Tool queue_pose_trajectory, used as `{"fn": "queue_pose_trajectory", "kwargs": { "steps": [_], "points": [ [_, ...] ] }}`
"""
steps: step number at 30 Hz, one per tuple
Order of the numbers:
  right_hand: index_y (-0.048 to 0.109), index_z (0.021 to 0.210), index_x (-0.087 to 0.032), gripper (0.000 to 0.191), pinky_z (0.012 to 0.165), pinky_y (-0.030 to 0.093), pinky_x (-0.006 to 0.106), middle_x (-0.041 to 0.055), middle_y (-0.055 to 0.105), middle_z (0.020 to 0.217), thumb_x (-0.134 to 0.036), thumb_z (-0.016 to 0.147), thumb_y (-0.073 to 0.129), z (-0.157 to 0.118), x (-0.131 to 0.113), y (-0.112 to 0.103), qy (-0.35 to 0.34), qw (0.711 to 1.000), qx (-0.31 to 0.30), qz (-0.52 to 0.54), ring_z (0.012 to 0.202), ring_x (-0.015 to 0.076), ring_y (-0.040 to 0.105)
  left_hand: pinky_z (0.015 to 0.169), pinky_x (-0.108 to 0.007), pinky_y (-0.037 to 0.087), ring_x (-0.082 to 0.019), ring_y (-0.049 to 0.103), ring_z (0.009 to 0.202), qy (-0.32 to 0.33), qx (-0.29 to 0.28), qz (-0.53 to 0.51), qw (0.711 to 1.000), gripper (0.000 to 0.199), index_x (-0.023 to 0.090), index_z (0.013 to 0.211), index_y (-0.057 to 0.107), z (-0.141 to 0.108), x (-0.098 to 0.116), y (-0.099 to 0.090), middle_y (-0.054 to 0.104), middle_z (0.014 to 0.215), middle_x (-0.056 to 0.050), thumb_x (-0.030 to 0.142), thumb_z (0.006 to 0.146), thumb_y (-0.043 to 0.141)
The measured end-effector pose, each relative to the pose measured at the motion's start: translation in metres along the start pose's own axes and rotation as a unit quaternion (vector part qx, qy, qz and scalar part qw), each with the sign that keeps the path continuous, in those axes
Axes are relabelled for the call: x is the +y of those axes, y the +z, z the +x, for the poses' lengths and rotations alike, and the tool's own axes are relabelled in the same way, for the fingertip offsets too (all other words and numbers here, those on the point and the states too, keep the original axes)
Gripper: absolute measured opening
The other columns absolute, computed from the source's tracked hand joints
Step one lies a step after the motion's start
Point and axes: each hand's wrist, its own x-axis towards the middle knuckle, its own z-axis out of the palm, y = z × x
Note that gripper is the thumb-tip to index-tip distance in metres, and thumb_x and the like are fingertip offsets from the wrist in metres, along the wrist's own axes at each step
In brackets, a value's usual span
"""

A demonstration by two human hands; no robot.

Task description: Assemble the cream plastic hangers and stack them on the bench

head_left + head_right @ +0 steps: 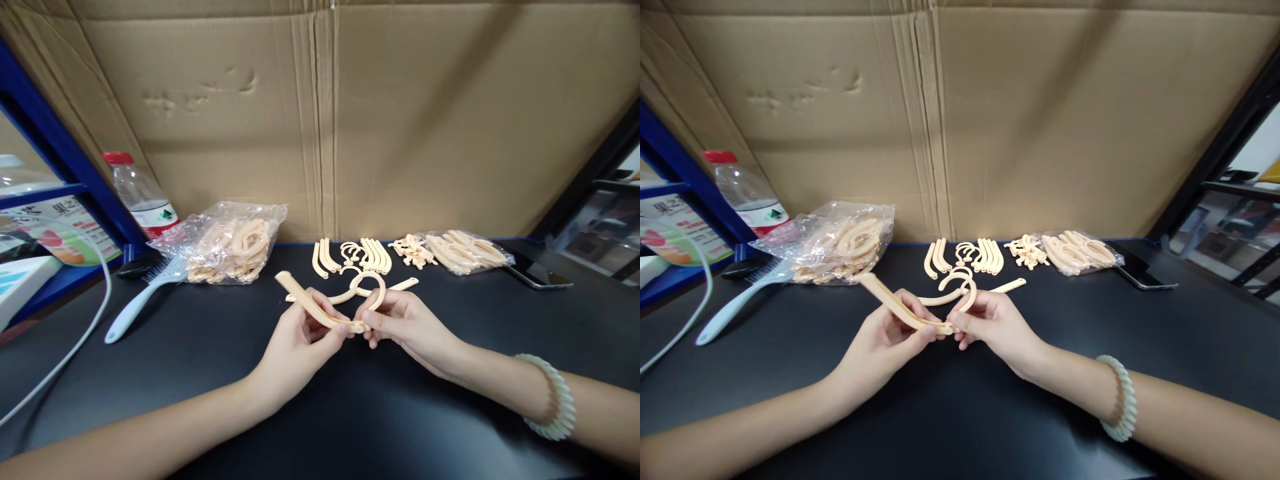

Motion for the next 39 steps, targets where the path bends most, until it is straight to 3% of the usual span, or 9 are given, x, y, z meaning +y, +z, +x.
{"fn": "queue_pose_trajectory", "kwargs": {
  "steps": [8,13,18,22,25,28,31,34,39],
  "points": [
    [0.07,0.077,-0.014,0.025,0.05,0.052,0.025,-0.0002,0.061,0.06,-0.036,0.072,0.078,-0.001,-0.001,0.005,-0.012,0.999,0.018,-0.042,0.051,0.0107,0.057,0.075,-0.03,0.054,-0.015,0.066,0.073,-0.051,-0.002,-0.032,0.998,0.035,0.015,0.102,0.054,0.001,-0.003,0.0,0.064,0.078,0.0,0.032,0.077,0.071],
    [0.068,0.082,-0.013,0.024,0.048,0.052,0.023,-0.0002,0.063,0.061,-0.033,0.072,0.078,-0.001,0.001,0.005,-0.012,0.999,0.026,-0.042,0.049,0.0096,0.058,0.076,-0.029,0.054,-0.015,0.066,0.077,-0.056,0.001,-0.03,0.998,0.03,0.014,0.095,0.058,0.003,-0.001,0.002,0.066,0.08,-0.002,0.03,0.075,0.073],
    [0.063,0.087,-0.014,0.027,0.052,0.055,0.024,0.001,0.066,0.066,-0.032,0.073,0.077,-0.001,0.001,0.009,-0.027,0.999,0.009,-0.029,0.054,0.0116,0.062,0.081,-0.029,0.052,-0.017,0.065,0.081,-0.065,-0.079,-0.025,0.994,0.015,0.012,0.085,0.067,0.005,0.003,0.002,0.069,0.083,-0.005,0.026,0.078,0.071],
    [0.063,0.092,-0.015,0.029,0.055,0.055,0.028,0.0009,0.064,0.067,-0.039,0.078,0.071,0.009,-0.008,-0.006,-0.071,0.993,0.044,-0.086,0.057,0.013,0.063,0.075,-0.025,0.052,-0.014,0.064,0.073,-0.105,-0.026,-0.018,0.994,0.014,0.013,0.078,0.071,0.006,0.006,0.0,0.069,0.081,-0.004,0.025,0.073,0.075],
    [0.065,0.093,-0.017,0.025,0.062,0.053,0.031,0.0038,0.065,0.076,-0.04,0.086,0.061,0.026,-0.021,-0.04,-0.172,0.948,0.101,-0.248,0.067,0.0154,0.062,0.072,-0.023,0.052,-0.012,0.064,0.071,-0.128,0.015,-0.033,0.991,0.017,0.013,0.078,0.071,0.007,0.006,-0.001,0.068,0.084,-0.003,0.026,0.07,0.078],
    [0.067,0.086,-0.019,0.013,0.073,0.048,0.037,0.0068,0.067,0.084,-0.03,0.087,0.059,0.044,-0.03,-0.083,-0.261,0.812,0.094,-0.513,0.08,0.0207,0.059,0.069,-0.023,0.051,-0.012,0.064,0.069,-0.136,0.034,-0.043,0.989,0.022,0.014,0.083,0.071,0.007,0.006,-0.001,0.069,0.082,-0.003,0.028,0.069,0.079],
    [0.068,0.089,-0.019,0.014,0.083,0.045,0.041,0.0086,0.065,0.089,-0.022,0.088,0.054,0.055,-0.031,-0.112,-0.26,0.733,0.022,-0.628,0.088,0.0232,0.056,0.069,-0.024,0.052,-0.013,0.064,0.069,-0.13,0.038,-0.04,0.99,0.023,0.013,0.083,0.071,0.008,0.006,0.0,0.069,0.082,-0.004,0.029,0.068,0.079],
    [0.067,0.096,-0.019,0.016,0.087,0.043,0.04,0.0096,0.062,0.096,-0.019,0.089,0.053,0.058,-0.026,-0.119,-0.237,0.712,-0.026,-0.66,0.095,0.0235,0.054,0.068,-0.025,0.052,-0.013,0.064,0.068,-0.121,0.035,-0.037,0.991,0.024,0.013,0.083,0.072,0.007,0.006,0.001,0.069,0.081,-0.004,0.029,0.068,0.08],
    [0.065,0.094,-0.018,0.012,0.088,0.043,0.038,0.0088,0.059,0.094,-0.019,0.089,0.055,0.059,-0.023,-0.119,-0.225,0.717,-0.037,-0.659,0.095,0.0227,0.052,0.067,-0.022,0.051,-0.012,0.063,0.068,-0.123,0.03,-0.041,0.991,0.023,0.013,0.082,0.072,0.007,0.006,0.001,0.069,0.081,-0.004,0.028,0.068,0.08]
  ]
}}
